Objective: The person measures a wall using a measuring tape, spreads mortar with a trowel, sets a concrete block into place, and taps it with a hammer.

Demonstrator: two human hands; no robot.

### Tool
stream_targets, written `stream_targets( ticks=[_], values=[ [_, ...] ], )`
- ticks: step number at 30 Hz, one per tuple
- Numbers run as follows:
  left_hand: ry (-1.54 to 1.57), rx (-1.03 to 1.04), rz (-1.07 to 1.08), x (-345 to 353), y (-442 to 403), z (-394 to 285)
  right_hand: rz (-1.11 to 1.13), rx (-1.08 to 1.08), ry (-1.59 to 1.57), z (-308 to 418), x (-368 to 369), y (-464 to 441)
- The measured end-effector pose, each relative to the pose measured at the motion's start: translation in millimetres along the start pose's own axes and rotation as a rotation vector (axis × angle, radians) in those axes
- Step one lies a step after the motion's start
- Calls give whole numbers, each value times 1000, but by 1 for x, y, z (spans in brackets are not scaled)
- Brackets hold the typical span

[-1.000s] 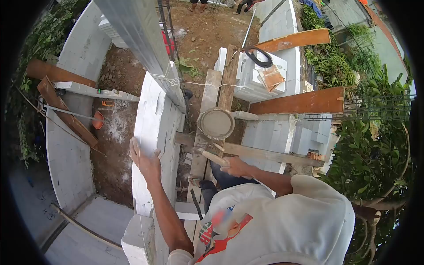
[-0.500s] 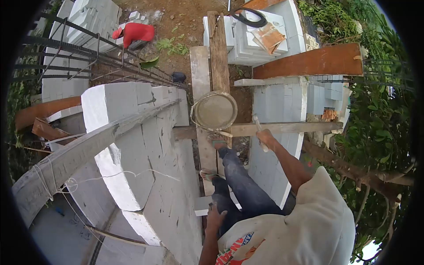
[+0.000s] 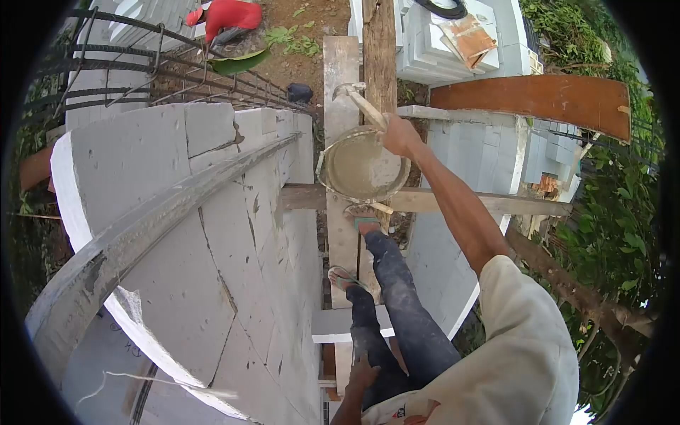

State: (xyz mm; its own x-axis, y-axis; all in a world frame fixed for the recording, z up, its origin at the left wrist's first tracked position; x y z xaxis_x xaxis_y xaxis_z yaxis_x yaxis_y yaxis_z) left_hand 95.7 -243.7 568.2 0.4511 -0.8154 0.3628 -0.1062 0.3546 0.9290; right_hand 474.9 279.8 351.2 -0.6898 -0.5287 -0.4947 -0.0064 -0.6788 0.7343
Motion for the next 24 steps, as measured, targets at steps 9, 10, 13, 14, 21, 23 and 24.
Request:
stream_targets(
  ticks=[9,10,13,14,21,23,24],
  values=[
    [113,250,-251,-1,34,38,454,-187,-59,20,64,334],
    [146,330,-340,5,35,52,476,-268,17,10,72,372],
    [272,428,-516,9,67,66,539,-529,99,30,67,465],
    [279,415,-575,13,68,71,587,-592,153,58,62,483],
    [402,499,-788,48,40,138,585,-1294,323,298,53,619],
    [412,533,-956,62,33,160,496,-1491,417,365,83,667],
    [426,546,-1020,68,28,171,494,-1495,453,388,105,688]
  ],
)
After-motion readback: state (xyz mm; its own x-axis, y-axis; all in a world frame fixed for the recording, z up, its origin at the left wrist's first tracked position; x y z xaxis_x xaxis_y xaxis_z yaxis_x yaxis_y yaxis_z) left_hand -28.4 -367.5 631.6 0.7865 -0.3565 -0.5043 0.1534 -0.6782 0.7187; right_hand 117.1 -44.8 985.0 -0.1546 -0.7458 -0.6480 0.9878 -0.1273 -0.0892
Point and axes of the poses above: each hand's wrist, its own y-axis away from the middle knuckle, its own x-axis out of the palm, z = x × y, the point moved 1 cm from there along -y, towards the middle knuckle, and after that the axes turned 12 degrees about z, right-handed, at the moved point
